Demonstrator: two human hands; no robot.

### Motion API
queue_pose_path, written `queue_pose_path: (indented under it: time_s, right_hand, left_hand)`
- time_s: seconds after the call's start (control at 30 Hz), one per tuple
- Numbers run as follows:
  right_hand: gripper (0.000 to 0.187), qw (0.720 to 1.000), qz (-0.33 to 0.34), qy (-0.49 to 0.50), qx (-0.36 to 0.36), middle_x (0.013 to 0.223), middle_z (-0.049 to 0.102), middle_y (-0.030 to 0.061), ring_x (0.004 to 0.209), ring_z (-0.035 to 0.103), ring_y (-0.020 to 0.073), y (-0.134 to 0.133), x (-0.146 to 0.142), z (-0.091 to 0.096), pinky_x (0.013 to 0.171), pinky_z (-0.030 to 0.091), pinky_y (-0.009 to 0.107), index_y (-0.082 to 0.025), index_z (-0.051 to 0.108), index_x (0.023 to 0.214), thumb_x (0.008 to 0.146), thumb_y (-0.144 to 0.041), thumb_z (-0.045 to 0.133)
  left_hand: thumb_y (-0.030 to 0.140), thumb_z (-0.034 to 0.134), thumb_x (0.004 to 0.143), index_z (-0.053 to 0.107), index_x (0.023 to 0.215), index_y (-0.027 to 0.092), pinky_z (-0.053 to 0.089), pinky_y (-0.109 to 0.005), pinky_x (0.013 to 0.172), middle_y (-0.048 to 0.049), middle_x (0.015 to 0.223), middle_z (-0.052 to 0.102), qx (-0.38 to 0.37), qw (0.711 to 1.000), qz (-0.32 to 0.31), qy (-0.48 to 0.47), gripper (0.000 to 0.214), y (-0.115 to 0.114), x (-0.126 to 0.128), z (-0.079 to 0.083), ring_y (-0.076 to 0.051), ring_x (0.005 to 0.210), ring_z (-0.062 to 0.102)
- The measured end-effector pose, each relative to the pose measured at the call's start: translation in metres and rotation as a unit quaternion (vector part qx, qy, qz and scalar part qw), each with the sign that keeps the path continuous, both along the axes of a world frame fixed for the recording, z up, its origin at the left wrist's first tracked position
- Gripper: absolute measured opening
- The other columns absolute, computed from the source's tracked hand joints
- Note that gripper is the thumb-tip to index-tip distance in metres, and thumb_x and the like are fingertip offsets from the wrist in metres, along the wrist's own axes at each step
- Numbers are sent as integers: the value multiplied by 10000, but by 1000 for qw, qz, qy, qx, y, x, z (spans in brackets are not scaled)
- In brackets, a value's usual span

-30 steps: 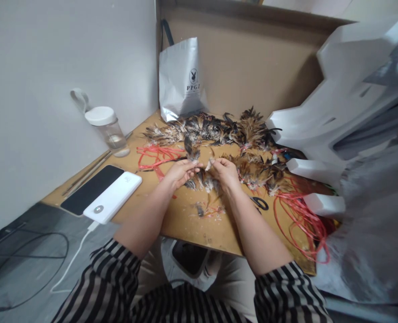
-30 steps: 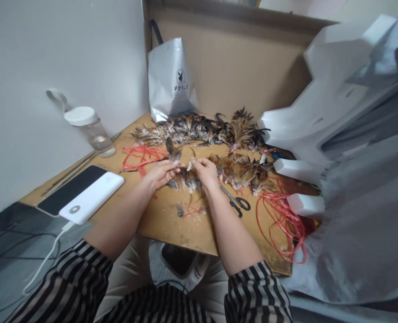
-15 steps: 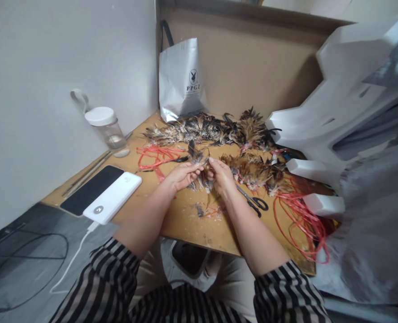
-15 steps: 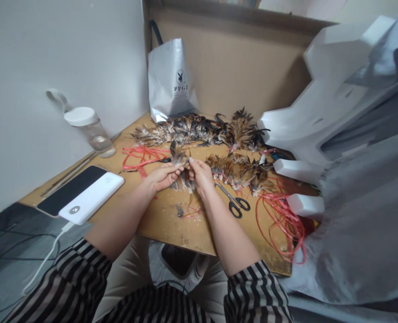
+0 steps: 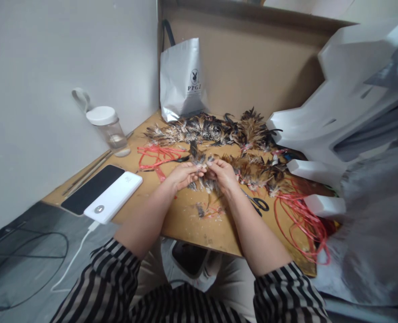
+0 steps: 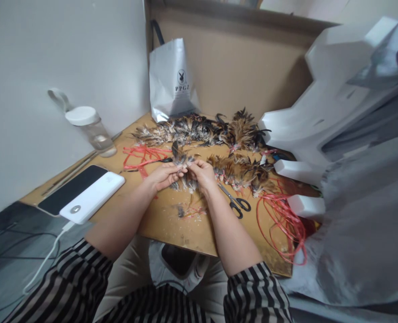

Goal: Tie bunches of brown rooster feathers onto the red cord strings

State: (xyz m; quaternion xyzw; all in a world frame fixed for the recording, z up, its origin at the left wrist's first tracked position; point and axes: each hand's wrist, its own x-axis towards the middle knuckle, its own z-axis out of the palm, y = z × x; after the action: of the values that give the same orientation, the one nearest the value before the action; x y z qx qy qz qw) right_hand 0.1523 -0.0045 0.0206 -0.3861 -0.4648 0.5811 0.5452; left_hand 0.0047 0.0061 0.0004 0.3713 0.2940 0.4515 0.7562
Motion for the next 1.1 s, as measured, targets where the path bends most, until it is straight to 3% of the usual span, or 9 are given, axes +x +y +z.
queue_pose_path:
  time_s: [0.4,0.57,0.87,1.1]
  right_hand:
    - [290,988,-48,-139,50,497,524,-28,433,395,69,2,1,-7,437,304,208,-161,552,584,588,-428,665]
    - [316,994,-9,-109,17,420,440,-56,383,318,50,-1,1,-4,397,237,201,-165,505,536,590,-430,668]
    - [296,997,31,-70,-29,425,452,-62,373,315,37,0,5,-2,379,197,182,-155,512,577,537,-355,725]
    - [299,996,16,-82,-24,420,461,-56,367,314,40,3,5,-6,377,189,189,-155,524,575,535,-374,723]
  left_hand:
    - [206,681,652,623,700,54,425,-141,480,-98,683,659,34,996,0,88,169,-7,3,6,-65,518,573]
    - [212,677,657,594,645,54,409,-148,464,-97,645,649,37,994,3,101,179,-8,4,7,-65,494,560]
    - [214,668,668,619,669,52,402,-145,452,-93,626,648,51,993,1,103,169,-7,4,5,-65,485,554]
    - [243,664,675,643,702,62,411,-143,465,-96,648,658,56,993,-1,107,184,-5,4,1,-67,501,560]
